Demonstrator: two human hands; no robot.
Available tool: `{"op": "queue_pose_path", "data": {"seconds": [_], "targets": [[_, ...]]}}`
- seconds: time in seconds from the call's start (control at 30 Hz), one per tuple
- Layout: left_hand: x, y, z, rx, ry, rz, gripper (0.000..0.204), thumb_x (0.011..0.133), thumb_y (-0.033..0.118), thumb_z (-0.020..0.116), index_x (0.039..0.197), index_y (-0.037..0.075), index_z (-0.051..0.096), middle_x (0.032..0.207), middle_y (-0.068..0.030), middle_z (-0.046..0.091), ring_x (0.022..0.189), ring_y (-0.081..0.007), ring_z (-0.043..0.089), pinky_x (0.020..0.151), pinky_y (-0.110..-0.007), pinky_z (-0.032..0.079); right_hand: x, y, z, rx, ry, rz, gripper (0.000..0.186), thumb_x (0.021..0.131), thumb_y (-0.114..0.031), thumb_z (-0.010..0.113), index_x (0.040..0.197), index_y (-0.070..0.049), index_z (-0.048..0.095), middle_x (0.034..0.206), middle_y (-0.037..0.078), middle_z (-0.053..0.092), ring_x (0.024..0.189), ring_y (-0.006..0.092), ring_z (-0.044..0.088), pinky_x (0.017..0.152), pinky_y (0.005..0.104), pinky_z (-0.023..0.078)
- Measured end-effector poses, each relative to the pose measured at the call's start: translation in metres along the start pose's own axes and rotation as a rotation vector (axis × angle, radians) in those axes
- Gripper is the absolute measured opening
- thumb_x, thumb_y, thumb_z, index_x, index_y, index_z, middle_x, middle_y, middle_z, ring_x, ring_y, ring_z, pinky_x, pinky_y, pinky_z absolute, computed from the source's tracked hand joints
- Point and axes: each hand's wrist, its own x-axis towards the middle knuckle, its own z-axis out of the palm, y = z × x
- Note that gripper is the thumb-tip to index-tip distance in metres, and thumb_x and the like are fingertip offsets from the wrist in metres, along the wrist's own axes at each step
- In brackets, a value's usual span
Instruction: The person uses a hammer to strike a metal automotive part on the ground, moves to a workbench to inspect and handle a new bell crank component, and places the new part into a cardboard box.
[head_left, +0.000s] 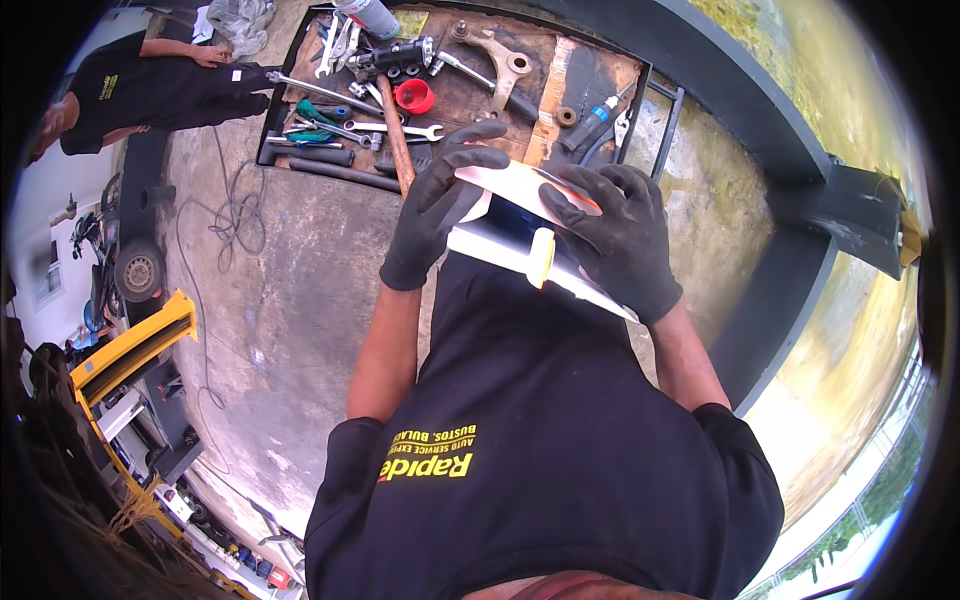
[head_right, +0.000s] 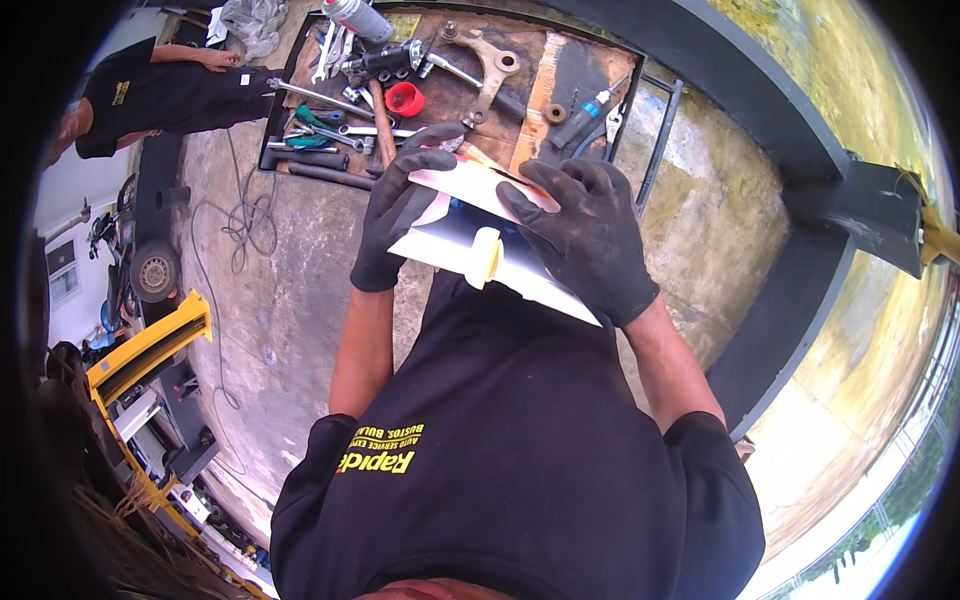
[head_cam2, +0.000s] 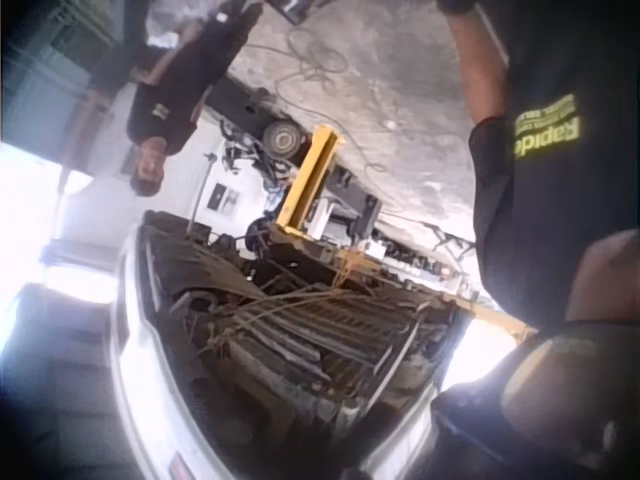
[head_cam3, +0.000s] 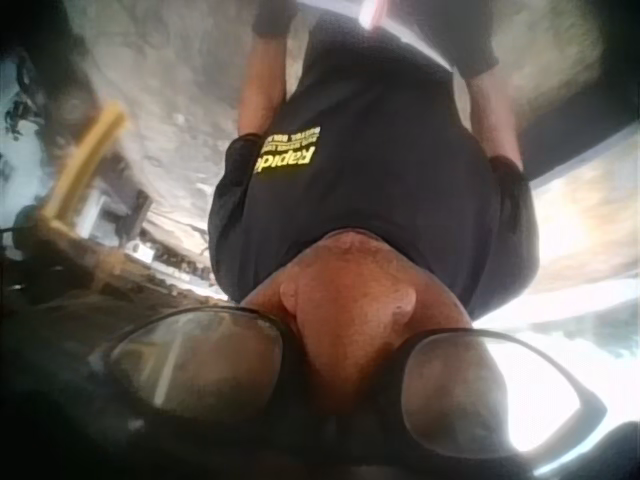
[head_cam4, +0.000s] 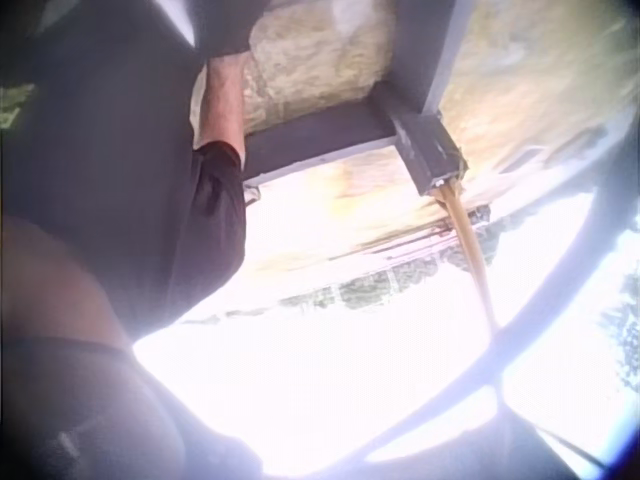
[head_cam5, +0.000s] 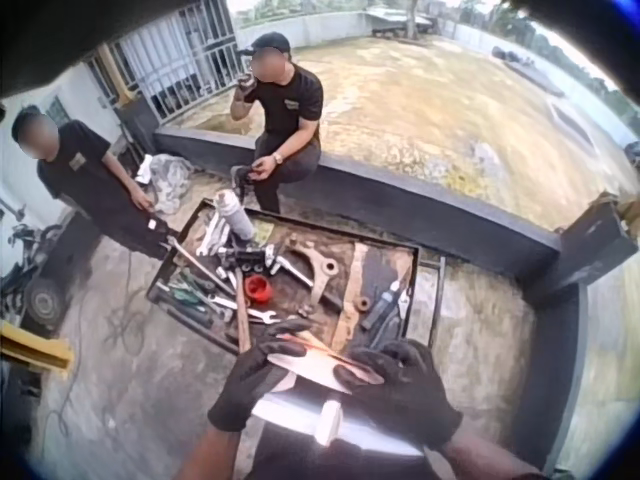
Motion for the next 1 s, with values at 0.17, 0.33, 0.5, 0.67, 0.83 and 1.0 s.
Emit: {"op": "queue_pose_path", "data": {"seconds": [0.17,0.33,0.5,0.67,0.83,1.0], "targets": [[-0.005,-0.001,0.01,-0.027,0.136,0.053,0.044,0.106,0.034,0.048,0.108,-0.004,0.072,0.135,-0.0202,0.064,0.119,-0.0251,0.061,0.105,-0.038,0.045,0.003,0.03,-0.003,0.758,-0.184,-0.014,0.07,0.097,-0.067,0.056,0.133,-0.009,0.071,0.152,0.02,0.053,0.139,0.0367,0.049,0.114,0.047,0.036],[-0.008,-0.006,0.012,0.029,0.223,0.054,0.049,0.109,0.029,0.046,0.086,-0.005,0.071,0.124,-0.0196,0.069,0.108,-0.0208,0.064,0.098,-0.035,0.048,-0.002,-0.001,-0.057,0.683,0.001,0.065,0.053,0.085,-0.046,0.079,0.125,-0.012,0.075,0.128,0.013,0.068,0.12,0.0359,0.062,0.105,0.0477,0.045],[-0.01,-0.009,0.011,0.002,0.205,0.091,0.048,0.11,0.03,0.043,0.094,-0.005,0.071,0.125,-0.0204,0.067,0.11,-0.0233,0.063,0.1,-0.037,0.048,-0.004,-0.028,-0.034,0.163,-0.027,0.195,0.025,0.086,-0.02,0.08,0.109,-0.009,0.077,0.105,0.008,0.073,0.094,0.0284,0.068,0.087,0.0421,0.052],[-0.011,-0.019,0.005,-0.023,0.139,0.214,0.048,0.107,0.041,0.048,0.106,-0.002,0.068,0.123,-0.0198,0.065,0.12,-0.0264,0.059,0.106,-0.039,0.045,0.0,-0.059,-0.018,0.134,0.072,0.376,0.03,0.086,-0.023,0.08,0.111,-0.008,0.076,0.103,0.01,0.073,0.093,0.0291,0.068,0.086,0.0425,0.052],[-0.013,-0.021,0.003,-0.018,0.034,0.075,0.084,0.093,0.055,0.068,0.149,-0.002,0.041,0.135,-0.0155,0.056,0.126,-0.0246,0.055,0.112,-0.041,0.041,-0.003,-0.07,0.012,-0.021,0.249,0.413,0.041,0.089,-0.028,0.076,0.126,-0.011,0.071,0.119,0.008,0.064,0.11,0.0312,0.058,0.098,0.0474,0.045],[-0.033,-0.053,-0.017,-0.073,-0.024,0.002,0.119,0.08,0.081,0.067,0.159,0.0,0.03,0.146,-0.0178,0.05,0.136,-0.0304,0.049,0.116,-0.048,0.04,-0.008,-0.072,0.014,0.12,0.071,0.33,0.087,0.088,-0.039,0.075,0.162,-0.017,0.036,0.158,0.02,0.042,0.142,0.0401,0.042,0.116,0.0609,0.029]]}}
